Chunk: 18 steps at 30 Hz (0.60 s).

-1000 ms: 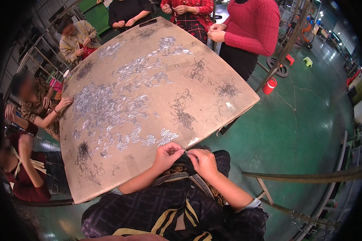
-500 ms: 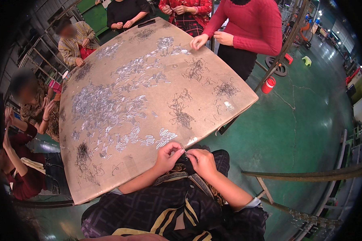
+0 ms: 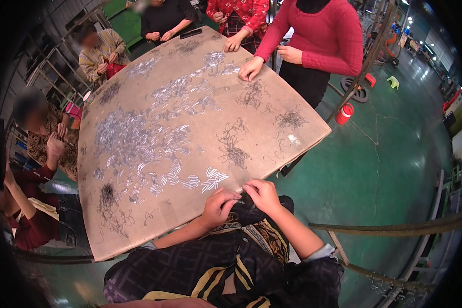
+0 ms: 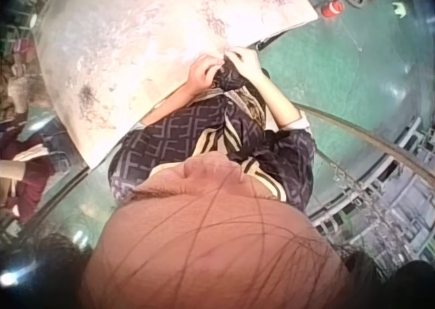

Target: The person repeatedly picks up small wire pieces from a large board and places them into a container. Other people around the table perform similar actions. The person occasionally reaches up to hang wire strands on a nearby rack.

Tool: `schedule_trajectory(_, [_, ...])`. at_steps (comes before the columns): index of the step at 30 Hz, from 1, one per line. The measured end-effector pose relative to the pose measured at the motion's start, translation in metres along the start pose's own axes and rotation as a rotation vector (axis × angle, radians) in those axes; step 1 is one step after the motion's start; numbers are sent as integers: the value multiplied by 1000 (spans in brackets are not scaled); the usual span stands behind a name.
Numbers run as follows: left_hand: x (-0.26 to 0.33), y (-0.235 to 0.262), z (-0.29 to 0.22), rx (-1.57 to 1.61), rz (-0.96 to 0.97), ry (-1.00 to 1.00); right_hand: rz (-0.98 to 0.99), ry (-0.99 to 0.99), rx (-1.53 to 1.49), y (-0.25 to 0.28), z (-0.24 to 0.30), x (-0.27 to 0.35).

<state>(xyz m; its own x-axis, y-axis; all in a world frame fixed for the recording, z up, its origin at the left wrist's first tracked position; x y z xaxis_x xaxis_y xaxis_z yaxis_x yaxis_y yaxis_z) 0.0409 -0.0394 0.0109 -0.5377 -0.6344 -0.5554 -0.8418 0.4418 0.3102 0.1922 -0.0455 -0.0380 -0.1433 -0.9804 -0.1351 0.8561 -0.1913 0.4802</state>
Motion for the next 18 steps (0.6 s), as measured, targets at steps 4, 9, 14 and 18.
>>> schedule_trajectory(4, [2, 0, -2, -37, 5, -13, -18, 253, 199, -29, 18, -26])
schedule_trajectory(9, [0, 2, -8, -20, -25, -30, -21, 373, 414, -77, 11, -46])
schedule_trajectory(14, [0, 5, -11, -30, -32, -13, -18, 394, 473, -88, 7, -49])
schedule_trajectory(18, [0, 3, -12, -55, -23, -39, 52, 289, 416, -89, 4, -57])
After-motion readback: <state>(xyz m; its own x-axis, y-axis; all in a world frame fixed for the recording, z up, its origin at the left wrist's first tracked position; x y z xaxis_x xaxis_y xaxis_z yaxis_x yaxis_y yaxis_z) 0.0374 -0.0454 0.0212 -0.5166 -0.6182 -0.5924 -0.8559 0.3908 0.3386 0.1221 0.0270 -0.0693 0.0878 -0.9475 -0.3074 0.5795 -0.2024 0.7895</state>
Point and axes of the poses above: each hand's wrist, its own x-axis away from the middle knuckle, its own y-axis out of the back of the hand, z = x × y, the point moved 9 cm from there along -x, towards the middle knuckle, and after that the axes turned 4 degrees about x, right-handed, at the moved point
